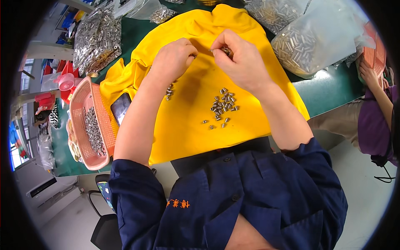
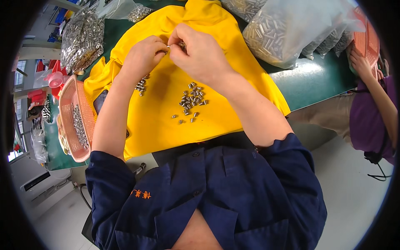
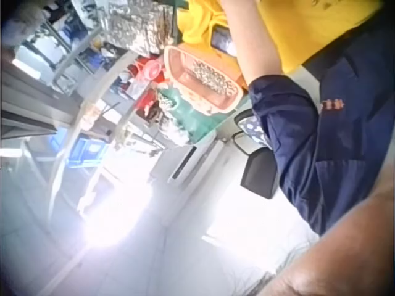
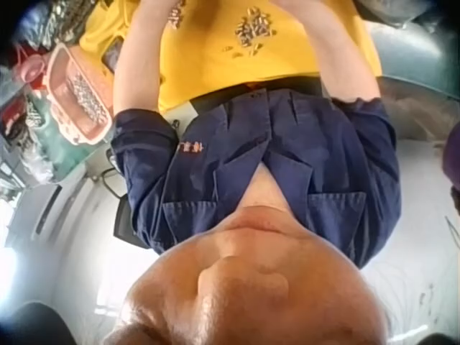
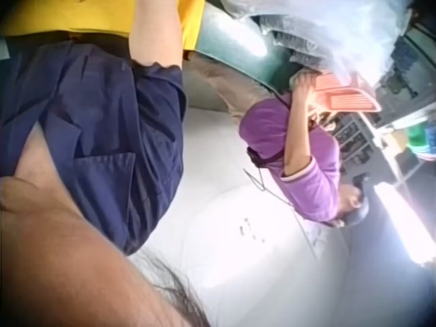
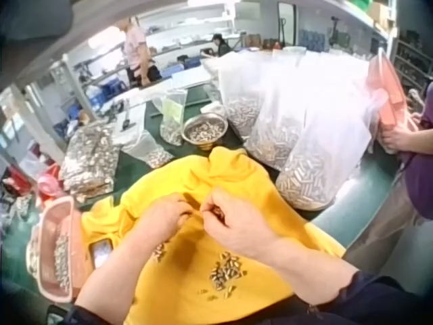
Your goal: Sorting and inspecting small metal hardware components on a workbench.
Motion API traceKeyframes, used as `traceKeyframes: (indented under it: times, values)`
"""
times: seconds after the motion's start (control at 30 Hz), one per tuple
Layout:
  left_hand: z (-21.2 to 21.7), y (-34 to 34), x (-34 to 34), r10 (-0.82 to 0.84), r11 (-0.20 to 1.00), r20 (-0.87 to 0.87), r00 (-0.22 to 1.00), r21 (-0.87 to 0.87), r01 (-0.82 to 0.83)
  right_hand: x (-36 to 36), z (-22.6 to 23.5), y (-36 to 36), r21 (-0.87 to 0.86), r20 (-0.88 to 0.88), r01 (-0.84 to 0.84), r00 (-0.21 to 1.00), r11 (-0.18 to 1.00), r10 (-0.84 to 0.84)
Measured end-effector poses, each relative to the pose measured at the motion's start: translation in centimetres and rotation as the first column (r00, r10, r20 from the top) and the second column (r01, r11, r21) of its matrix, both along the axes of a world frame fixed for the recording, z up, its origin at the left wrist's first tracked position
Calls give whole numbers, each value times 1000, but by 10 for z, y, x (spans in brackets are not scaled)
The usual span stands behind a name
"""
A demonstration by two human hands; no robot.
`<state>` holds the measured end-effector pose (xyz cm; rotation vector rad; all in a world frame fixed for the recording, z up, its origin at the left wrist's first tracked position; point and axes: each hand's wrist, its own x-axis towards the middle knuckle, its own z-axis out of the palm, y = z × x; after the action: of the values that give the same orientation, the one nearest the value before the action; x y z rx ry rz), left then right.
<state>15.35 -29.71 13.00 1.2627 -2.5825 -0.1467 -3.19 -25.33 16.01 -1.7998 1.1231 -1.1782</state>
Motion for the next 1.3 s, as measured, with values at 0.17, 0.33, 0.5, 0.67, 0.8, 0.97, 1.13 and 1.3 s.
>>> traceKeyframes:
  times: [0.17,0.33,0.5,0.67,0.8,0.97,1.13,1.3]
  values:
    - [5,27,-8,503,773,-598,624,634,-16,-4,-4,-2,13,-18,-41,999,999,41]
    - [-1,52,-11,627,659,-750,210,655,370,-1,-8,0,124,10,-183,983,975,183]
    - [0,55,-11,597,675,-766,240,641,365,2,-9,0,153,-41,-196,978,969,204]
    - [1,57,-17,582,691,-760,289,650,317,3,-8,1,132,-86,-178,978,975,190]
    - [4,58,-20,601,680,-750,277,662,316,2,-9,2,62,-162,-172,970,983,180]
    - [0,58,-16,604,676,-753,261,658,331,1,-6,3,126,-91,-163,980,979,175]
    - [0,58,-15,591,683,-770,242,637,358,2,-6,3,107,-124,-176,974,978,189]
    - [-1,59,-14,592,694,-762,262,648,315,2,-9,3,32,-195,-164,967,986,167]
